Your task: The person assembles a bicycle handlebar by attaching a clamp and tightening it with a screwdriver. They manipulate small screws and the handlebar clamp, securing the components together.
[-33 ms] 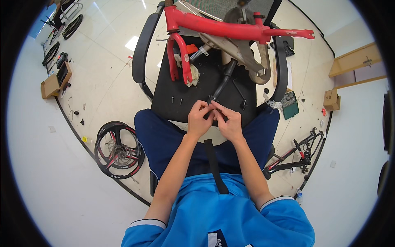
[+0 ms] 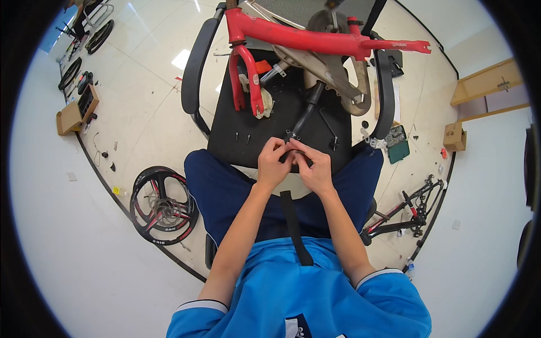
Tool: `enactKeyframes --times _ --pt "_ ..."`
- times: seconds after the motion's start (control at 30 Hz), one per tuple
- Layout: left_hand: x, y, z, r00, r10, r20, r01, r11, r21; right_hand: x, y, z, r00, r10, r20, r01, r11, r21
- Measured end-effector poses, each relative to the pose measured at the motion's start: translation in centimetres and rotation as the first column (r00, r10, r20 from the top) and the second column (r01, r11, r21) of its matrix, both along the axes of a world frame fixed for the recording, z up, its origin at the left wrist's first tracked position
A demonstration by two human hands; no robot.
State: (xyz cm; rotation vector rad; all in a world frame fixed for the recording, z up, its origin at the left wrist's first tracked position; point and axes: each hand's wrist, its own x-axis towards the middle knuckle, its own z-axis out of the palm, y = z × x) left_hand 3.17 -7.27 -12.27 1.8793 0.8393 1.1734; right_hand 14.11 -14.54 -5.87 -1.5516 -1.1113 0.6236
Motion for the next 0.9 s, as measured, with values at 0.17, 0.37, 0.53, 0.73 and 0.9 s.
enactKeyframes --times 0.17,0.37,0.53,0.73,0.9 --pt "0.4 -0.1 -0.6 0.994 0.104 -0.025 -0.104 0.995 0.010 0.6 -0.6 0.7 0.988 -0.068 -0.137 0.070 0.998 0.007" --pt "0.5 -0.2 0.7 0.993 0.108 -0.038 -0.109 0.994 -0.018 2.3 -1.1 0.1 0.941 -0.194 -0.278 0.183 0.981 -0.065" --pt "-0.5 -0.1 0.9 0.993 -0.021 -0.114 0.021 1.000 0.000 2.4 -1.0 0.0 0.922 -0.203 -0.330 0.191 0.979 -0.069" --pt "0.2 0.0 0.5 0.997 0.067 -0.041 -0.067 0.998 -0.005 1.8 -0.8 0.2 0.925 -0.175 -0.338 0.152 0.984 -0.092" --pt "0.6 -0.3 0.0 0.985 0.163 -0.061 -0.161 0.986 0.036 2.2 -0.7 -1.4 0.918 -0.144 -0.370 0.128 0.989 -0.068"
